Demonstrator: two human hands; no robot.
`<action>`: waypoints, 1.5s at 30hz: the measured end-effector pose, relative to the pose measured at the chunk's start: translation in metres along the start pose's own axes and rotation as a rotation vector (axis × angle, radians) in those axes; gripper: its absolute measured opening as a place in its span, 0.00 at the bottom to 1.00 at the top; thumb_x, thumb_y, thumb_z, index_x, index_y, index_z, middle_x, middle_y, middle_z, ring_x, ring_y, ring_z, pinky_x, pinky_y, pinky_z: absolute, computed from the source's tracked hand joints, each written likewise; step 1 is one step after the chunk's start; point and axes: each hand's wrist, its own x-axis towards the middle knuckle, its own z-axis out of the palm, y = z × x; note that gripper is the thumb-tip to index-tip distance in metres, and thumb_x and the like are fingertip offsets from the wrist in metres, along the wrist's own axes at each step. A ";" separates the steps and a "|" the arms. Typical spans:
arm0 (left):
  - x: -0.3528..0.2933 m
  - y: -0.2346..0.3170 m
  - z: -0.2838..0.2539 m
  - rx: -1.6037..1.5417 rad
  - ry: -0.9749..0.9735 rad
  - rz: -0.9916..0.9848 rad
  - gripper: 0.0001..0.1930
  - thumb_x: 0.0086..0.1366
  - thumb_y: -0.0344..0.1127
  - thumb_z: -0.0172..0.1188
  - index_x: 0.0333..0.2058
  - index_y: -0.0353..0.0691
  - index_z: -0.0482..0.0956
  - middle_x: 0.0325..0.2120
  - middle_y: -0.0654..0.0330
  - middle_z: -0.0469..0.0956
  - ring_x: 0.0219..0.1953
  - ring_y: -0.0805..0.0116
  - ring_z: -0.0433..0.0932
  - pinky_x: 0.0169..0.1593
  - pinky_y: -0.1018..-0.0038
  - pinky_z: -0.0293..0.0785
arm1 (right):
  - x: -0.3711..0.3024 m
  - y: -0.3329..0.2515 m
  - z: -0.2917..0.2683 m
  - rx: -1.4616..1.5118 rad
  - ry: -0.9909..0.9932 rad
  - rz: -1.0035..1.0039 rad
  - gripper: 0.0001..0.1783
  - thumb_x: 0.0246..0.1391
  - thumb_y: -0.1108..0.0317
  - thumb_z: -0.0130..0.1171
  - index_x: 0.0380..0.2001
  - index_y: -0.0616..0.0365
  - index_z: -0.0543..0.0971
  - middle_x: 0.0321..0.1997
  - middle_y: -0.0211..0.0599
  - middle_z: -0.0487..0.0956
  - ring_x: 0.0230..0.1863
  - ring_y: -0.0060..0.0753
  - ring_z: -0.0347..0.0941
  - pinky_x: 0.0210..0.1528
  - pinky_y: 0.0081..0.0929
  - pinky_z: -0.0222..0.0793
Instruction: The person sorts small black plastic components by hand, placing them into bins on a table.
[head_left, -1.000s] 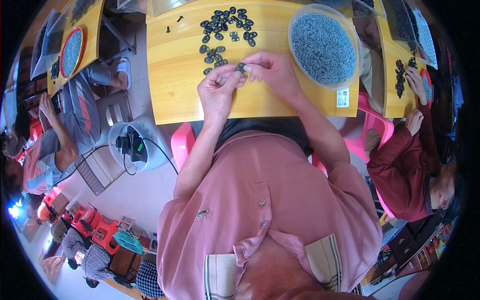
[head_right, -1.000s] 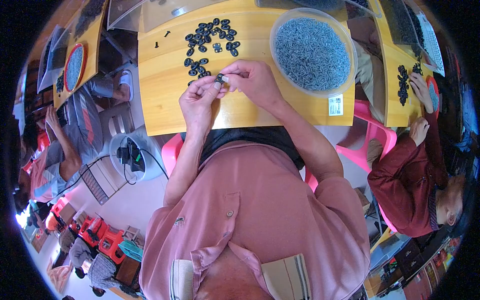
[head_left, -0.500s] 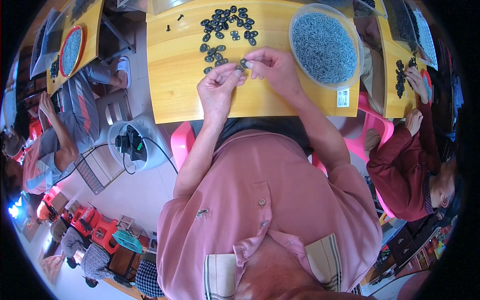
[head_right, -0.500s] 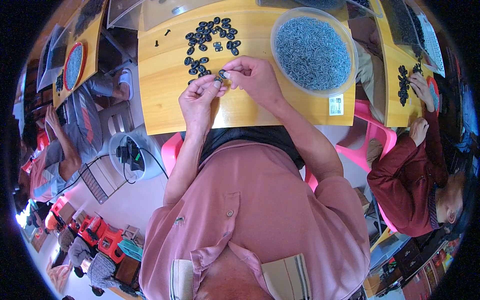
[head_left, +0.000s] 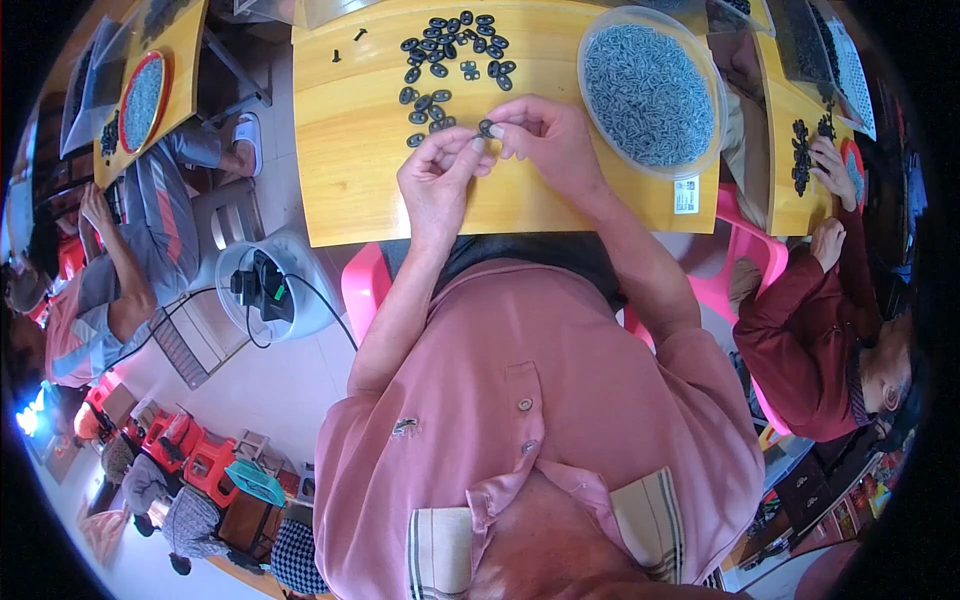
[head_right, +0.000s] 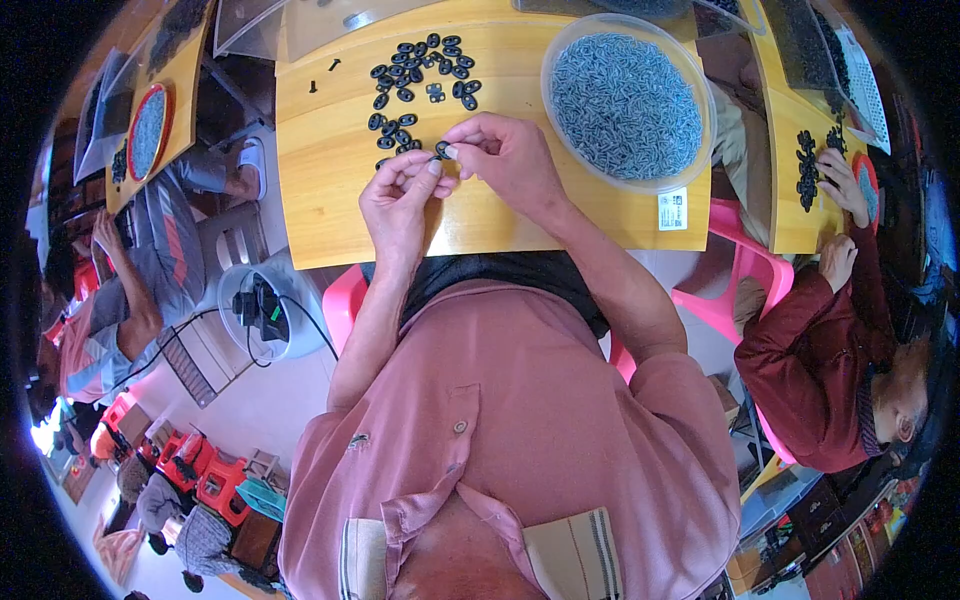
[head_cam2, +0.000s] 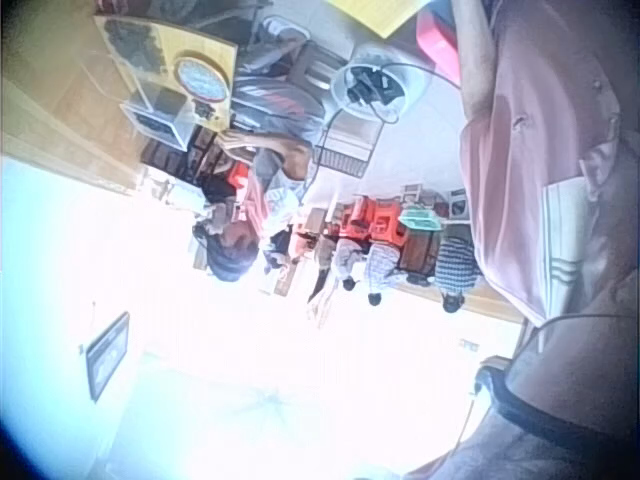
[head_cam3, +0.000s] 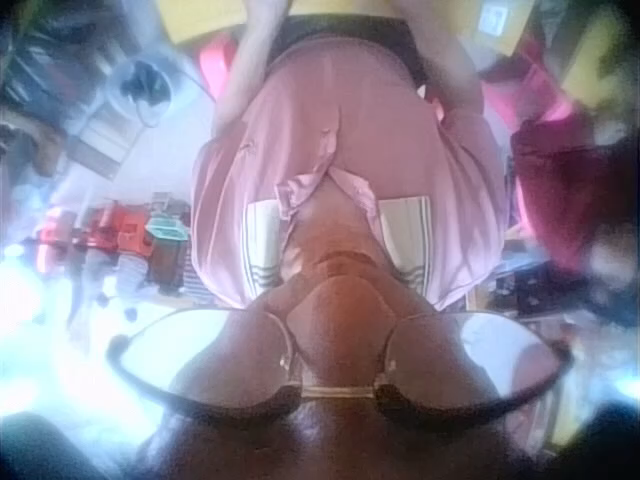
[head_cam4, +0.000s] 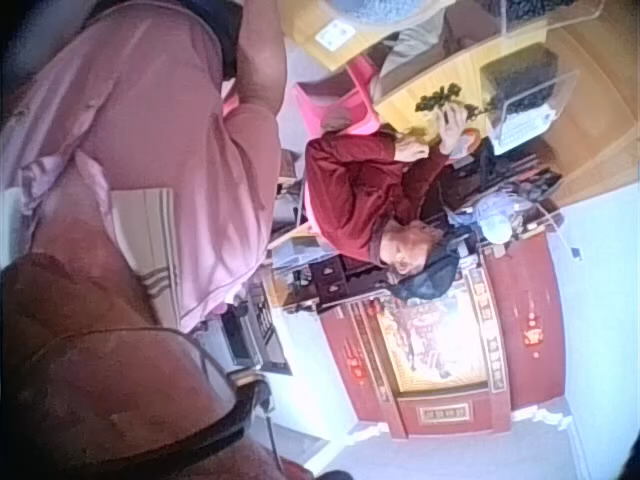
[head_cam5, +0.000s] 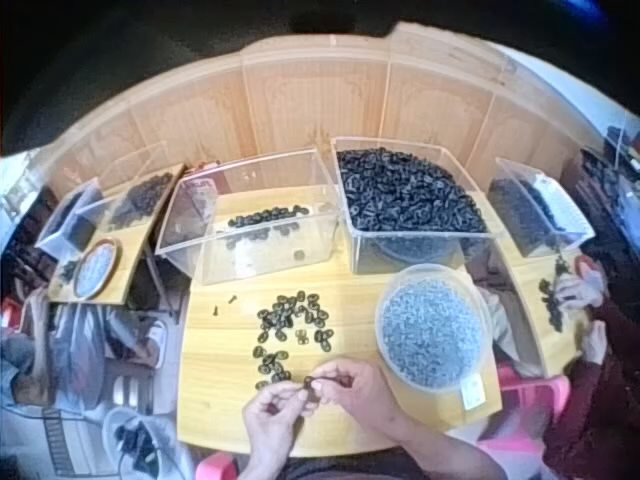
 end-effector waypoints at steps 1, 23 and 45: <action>-0.001 -0.002 0.000 -0.018 0.007 0.000 0.07 0.62 0.22 0.61 0.39 0.31 0.79 0.30 0.57 0.82 0.31 0.74 0.81 0.38 0.80 0.78 | 0.000 -0.001 0.000 0.000 -0.001 0.000 0.08 0.53 0.77 0.58 0.37 0.69 0.79 0.30 0.34 0.81 0.27 0.18 0.75 0.30 0.16 0.72; 0.001 0.005 -0.002 -0.055 0.016 -0.088 0.08 0.61 0.21 0.61 0.40 0.30 0.79 0.32 0.55 0.83 0.33 0.72 0.82 0.40 0.79 0.79 | -0.001 -0.002 0.002 -0.014 0.005 0.006 0.08 0.54 0.77 0.57 0.38 0.68 0.79 0.29 0.34 0.81 0.27 0.18 0.76 0.30 0.15 0.72; 0.002 0.010 -0.003 -0.151 0.077 -0.181 0.07 0.60 0.19 0.60 0.38 0.28 0.79 0.32 0.52 0.81 0.31 0.68 0.83 0.39 0.77 0.81 | -0.002 0.001 0.004 -0.030 -0.025 0.009 0.07 0.55 0.78 0.57 0.37 0.68 0.79 0.30 0.35 0.81 0.27 0.18 0.76 0.30 0.16 0.72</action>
